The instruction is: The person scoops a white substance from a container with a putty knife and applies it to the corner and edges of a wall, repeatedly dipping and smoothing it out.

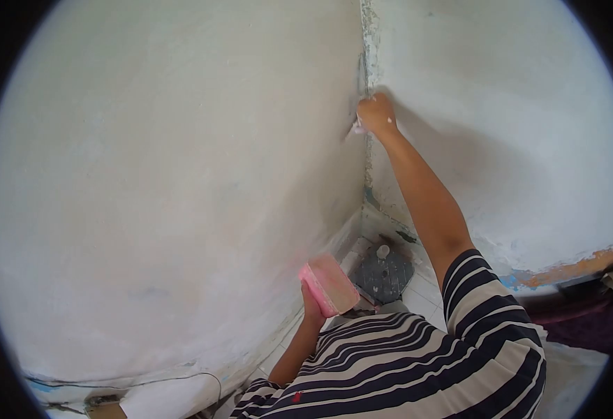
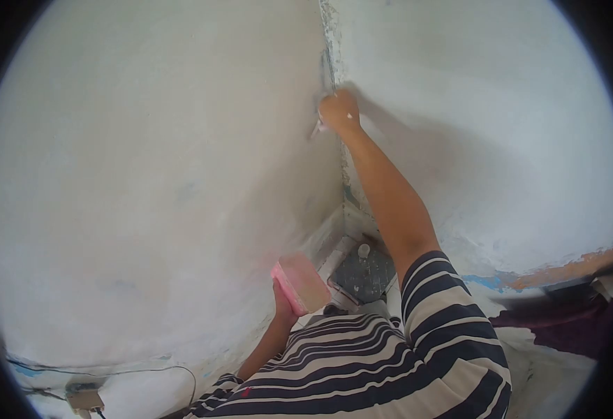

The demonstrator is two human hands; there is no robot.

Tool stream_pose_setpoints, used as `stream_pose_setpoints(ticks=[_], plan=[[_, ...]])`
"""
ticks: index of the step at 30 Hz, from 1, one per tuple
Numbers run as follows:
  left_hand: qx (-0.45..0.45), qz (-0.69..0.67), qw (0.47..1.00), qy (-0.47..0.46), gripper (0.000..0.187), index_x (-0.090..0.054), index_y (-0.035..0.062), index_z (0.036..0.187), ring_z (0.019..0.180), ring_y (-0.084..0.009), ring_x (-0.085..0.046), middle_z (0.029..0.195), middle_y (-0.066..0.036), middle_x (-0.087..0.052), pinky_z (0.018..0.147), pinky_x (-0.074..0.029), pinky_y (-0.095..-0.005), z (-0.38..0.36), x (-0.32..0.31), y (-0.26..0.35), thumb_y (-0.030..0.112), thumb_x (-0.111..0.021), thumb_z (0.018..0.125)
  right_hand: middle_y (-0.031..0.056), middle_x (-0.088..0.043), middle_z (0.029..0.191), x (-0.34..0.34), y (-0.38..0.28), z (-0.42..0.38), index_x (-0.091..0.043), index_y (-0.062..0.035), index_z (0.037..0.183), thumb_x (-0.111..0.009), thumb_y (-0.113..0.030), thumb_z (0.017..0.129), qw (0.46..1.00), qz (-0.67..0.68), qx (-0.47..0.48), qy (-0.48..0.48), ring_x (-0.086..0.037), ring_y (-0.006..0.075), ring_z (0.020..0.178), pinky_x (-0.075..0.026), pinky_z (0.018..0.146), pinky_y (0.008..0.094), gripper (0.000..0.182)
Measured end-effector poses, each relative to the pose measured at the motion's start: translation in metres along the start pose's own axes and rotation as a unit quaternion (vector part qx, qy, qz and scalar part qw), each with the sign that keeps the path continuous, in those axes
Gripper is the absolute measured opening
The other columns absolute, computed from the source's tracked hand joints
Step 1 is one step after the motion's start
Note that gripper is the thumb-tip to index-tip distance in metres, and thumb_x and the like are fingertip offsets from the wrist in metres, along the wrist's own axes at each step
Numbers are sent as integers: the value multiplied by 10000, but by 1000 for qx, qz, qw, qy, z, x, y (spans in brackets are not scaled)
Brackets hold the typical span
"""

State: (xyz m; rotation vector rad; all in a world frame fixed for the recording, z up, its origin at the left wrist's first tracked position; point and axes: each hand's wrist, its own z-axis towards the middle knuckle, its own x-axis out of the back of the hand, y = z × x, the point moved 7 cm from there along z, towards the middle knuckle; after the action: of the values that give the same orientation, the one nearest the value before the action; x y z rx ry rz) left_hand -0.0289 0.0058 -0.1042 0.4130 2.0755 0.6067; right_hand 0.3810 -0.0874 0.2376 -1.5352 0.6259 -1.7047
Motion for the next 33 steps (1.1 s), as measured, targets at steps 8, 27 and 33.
stream_pose_setpoints(ticks=[8, 27, 33], plan=[[-1, -45, 999, -3, 789, -350, 75, 1509, 1311, -325, -514, 1464, -147, -497, 1104, -424, -457, 5, -1, -7, 675, -245, 1008, 120, -653, 772, 82, -109, 20, -658, 41, 845, -566, -140, 895, 942, 325, 88, -15, -679, 226, 646, -540, 564, 369, 209], [-36, -118, 992, -9, 805, -368, 79, 1501, 1287, -322, -537, 1436, -147, -524, 1085, -440, -470, 6, -21, -16, 693, -254, 994, 101, -609, 703, 24, -176, -40, -598, 50, 790, -573, -101, 847, 930, 355, 87, 21, -674, 213, 628, -504, 484, 350, 163], [-41, -137, 989, -25, 795, -362, 89, 1508, 1297, -322, -531, 1446, -141, -515, 1085, -441, -470, 4, -28, -21, 688, -251, 997, 47, -586, 699, 16, -126, -72, -623, 31, 882, -514, -64, 884, 942, 146, 289, 82, -575, 153, 569, -483, 497, 307, 145]])
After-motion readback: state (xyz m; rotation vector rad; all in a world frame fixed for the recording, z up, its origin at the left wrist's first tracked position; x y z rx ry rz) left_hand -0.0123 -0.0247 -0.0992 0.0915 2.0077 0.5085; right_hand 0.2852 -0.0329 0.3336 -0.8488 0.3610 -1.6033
